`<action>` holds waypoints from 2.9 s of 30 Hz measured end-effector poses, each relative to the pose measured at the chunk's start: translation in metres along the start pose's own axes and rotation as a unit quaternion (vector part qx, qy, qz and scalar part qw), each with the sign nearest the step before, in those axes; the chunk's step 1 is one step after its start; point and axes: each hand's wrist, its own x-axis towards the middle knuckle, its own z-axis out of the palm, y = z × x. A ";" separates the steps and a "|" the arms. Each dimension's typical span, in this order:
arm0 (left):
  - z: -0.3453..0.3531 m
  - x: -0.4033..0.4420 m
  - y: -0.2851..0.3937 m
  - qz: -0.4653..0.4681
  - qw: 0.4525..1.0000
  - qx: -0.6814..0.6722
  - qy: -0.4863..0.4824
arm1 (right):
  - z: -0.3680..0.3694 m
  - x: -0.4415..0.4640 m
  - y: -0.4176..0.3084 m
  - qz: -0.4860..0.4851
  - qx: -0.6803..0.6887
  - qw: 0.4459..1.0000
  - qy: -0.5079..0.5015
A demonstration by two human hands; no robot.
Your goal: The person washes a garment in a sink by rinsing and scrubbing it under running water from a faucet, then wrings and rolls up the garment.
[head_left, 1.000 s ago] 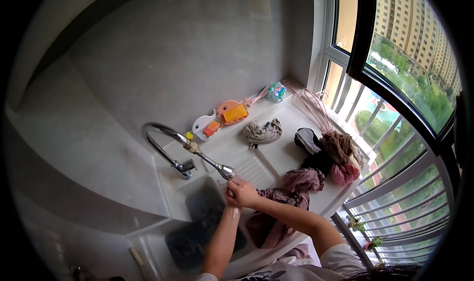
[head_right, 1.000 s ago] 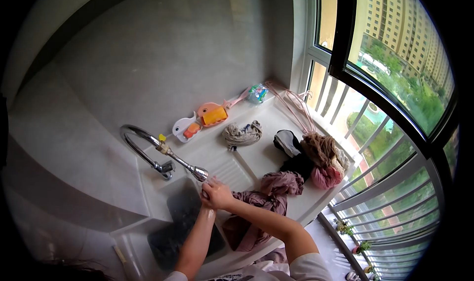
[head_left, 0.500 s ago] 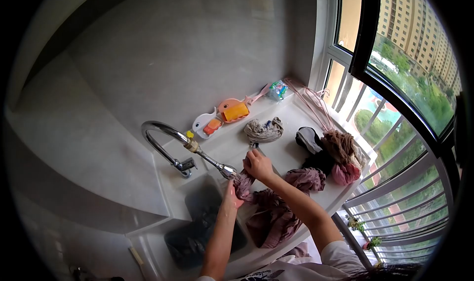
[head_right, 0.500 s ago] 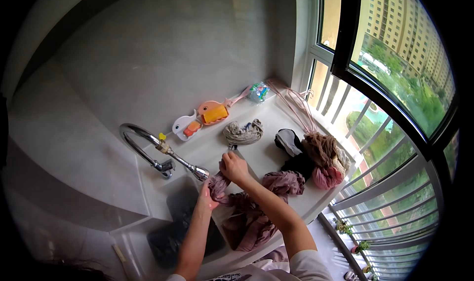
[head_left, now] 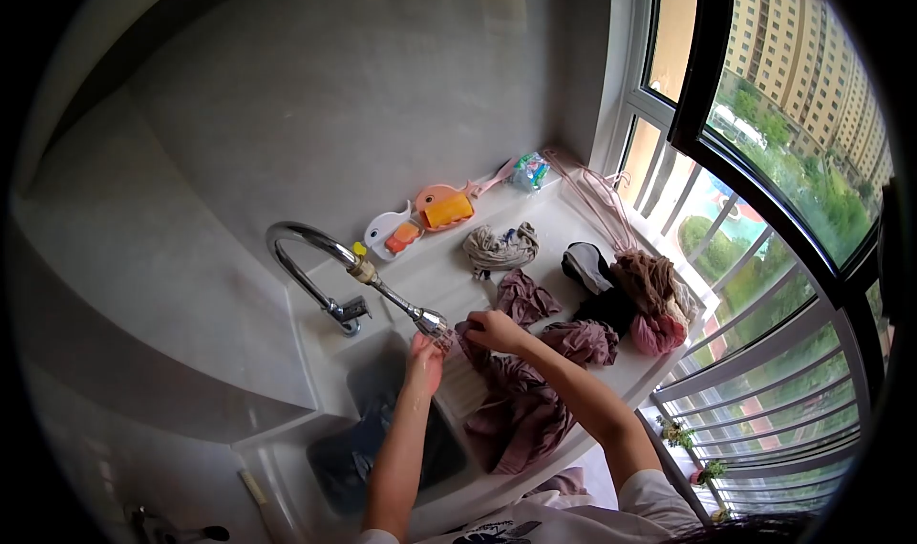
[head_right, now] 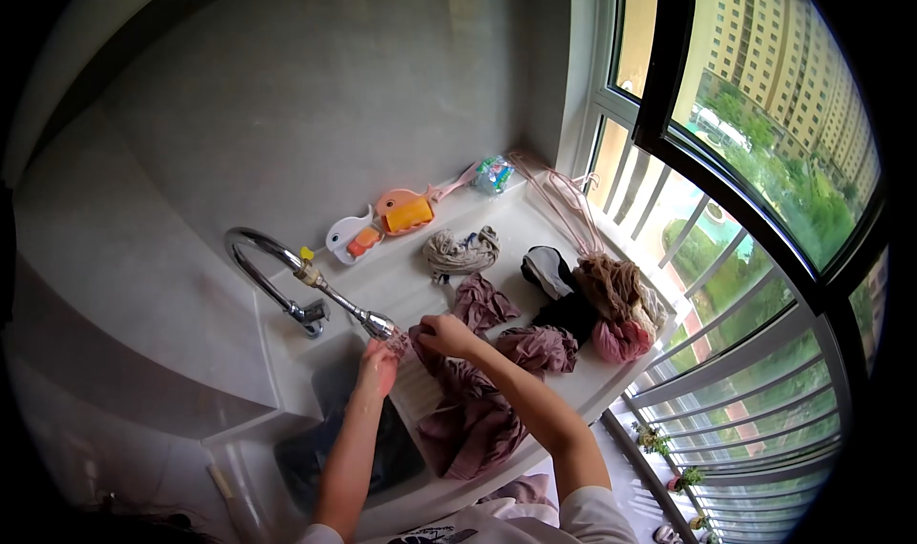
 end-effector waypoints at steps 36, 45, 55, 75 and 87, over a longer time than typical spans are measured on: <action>0.003 0.023 -0.043 -0.123 0.975 -0.181 -0.037 | 0.039 0.000 -0.060 -0.024 0.065 0.917 0.392; 0.043 0.000 -0.026 -0.127 0.977 -0.162 0.054 | 0.028 0.034 -0.043 0.011 0.044 0.940 0.338; -0.014 0.017 -0.052 -0.143 0.975 -0.164 0.032 | 0.040 0.027 -0.047 -0.014 0.022 0.937 0.348; -0.010 -0.010 -0.006 -0.060 0.984 -0.165 -0.011 | 0.036 0.001 0.011 -0.097 0.343 0.931 0.083; -0.023 0.016 -0.042 0.017 0.960 -0.222 -0.167 | 0.052 -0.038 -0.086 -0.317 0.065 0.912 0.251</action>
